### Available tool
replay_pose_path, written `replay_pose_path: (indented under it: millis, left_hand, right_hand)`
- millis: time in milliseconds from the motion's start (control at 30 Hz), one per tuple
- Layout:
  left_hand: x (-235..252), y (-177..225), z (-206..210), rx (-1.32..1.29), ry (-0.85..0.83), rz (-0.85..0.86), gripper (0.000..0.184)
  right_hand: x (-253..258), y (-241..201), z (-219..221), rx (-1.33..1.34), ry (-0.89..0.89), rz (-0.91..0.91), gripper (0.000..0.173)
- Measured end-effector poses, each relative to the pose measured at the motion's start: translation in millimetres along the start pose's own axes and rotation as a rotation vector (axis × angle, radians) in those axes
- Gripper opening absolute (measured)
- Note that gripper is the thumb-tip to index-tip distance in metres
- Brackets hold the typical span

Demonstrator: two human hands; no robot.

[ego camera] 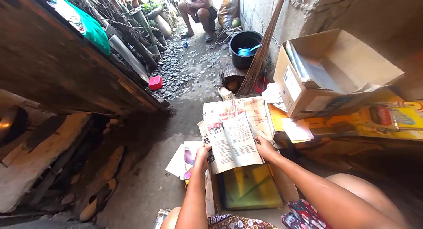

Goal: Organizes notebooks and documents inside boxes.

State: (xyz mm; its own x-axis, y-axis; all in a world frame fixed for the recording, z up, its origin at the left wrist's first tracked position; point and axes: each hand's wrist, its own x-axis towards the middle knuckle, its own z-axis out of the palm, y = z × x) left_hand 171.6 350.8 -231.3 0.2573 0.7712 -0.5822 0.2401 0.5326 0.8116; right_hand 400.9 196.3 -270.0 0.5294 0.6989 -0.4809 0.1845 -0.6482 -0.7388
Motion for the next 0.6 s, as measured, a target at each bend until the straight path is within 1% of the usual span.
replay_pose_path:
  millis: [200, 300, 433, 500, 600]
  left_hand:
    - [-2, 1, -2, 0.008, -0.012, 0.002, 0.030]
    - [-1, 1, -1, -0.003, -0.034, -0.010, 0.035]
    - [-3, 0, 7, -0.024, -0.071, 0.000, 0.032]
    - [-3, -3, 12, -0.032, -0.116, 0.012, 0.032]
    - [-4, -10, 23, -0.041, -0.197, 0.035, 0.026]
  right_hand:
    - [0, 1, 2, 0.035, 0.029, 0.009, 0.038]
    - [0, 1, 3, 0.056, 0.049, -0.003, 0.041]
    - [3, 4, 6, 0.043, 0.036, 0.022, 0.035]
    - [3, 3, 7, 0.019, 0.032, 0.036, 0.035]
    - [4, 2, 7, -0.017, 0.021, 0.040, 0.036]
